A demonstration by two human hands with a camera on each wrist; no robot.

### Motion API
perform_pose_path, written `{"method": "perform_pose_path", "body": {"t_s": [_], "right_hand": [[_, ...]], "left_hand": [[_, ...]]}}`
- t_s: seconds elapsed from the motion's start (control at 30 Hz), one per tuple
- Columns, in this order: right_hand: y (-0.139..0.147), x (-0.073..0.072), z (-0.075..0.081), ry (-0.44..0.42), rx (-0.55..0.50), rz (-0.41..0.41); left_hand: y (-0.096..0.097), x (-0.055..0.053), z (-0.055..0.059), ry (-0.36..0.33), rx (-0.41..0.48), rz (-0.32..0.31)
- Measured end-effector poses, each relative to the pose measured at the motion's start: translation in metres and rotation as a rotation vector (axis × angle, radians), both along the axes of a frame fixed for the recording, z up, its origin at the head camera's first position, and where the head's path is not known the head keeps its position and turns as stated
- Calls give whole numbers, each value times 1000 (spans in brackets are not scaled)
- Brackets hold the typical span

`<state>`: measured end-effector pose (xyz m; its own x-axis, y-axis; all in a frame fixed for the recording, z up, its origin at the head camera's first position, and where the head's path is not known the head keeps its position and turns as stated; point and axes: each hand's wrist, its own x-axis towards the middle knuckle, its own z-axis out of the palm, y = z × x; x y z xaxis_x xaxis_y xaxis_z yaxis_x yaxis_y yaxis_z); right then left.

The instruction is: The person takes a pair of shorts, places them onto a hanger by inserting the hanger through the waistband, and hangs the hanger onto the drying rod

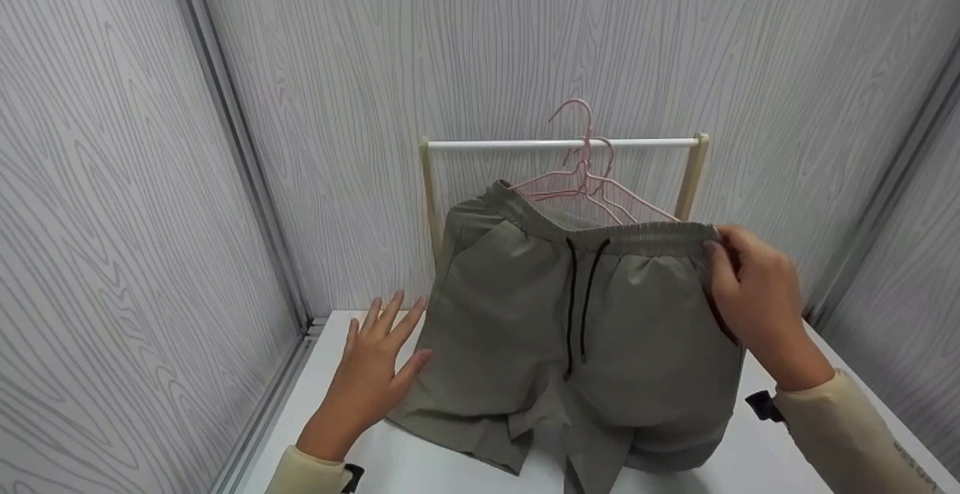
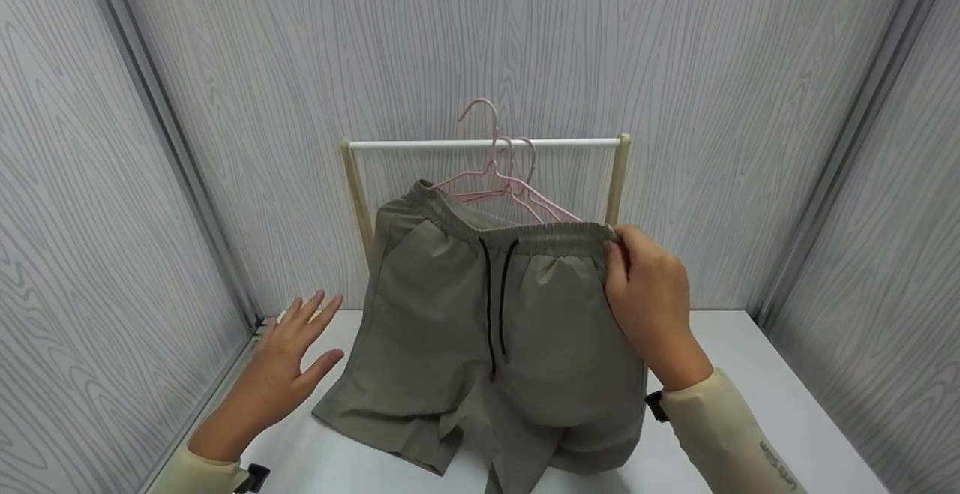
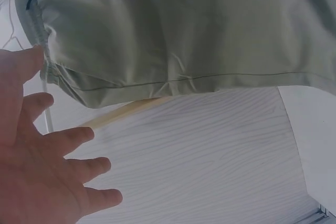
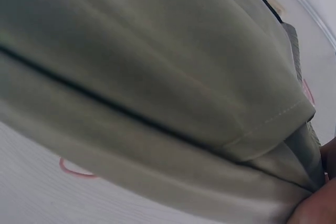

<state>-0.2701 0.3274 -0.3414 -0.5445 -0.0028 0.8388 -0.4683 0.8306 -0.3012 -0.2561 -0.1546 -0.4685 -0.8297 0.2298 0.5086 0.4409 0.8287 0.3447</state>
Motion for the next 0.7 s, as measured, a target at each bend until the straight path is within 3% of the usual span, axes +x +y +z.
{"method": "perform_pose_path", "body": {"t_s": [0.23, 0.7], "right_hand": [[-11, -11, 5, 21, -15, -29], [-40, -32, 3, 26, -8, -6]], "left_hand": [[2, 3, -4, -35, -22, 13], [5, 8, -18, -61, -27, 31]]}}
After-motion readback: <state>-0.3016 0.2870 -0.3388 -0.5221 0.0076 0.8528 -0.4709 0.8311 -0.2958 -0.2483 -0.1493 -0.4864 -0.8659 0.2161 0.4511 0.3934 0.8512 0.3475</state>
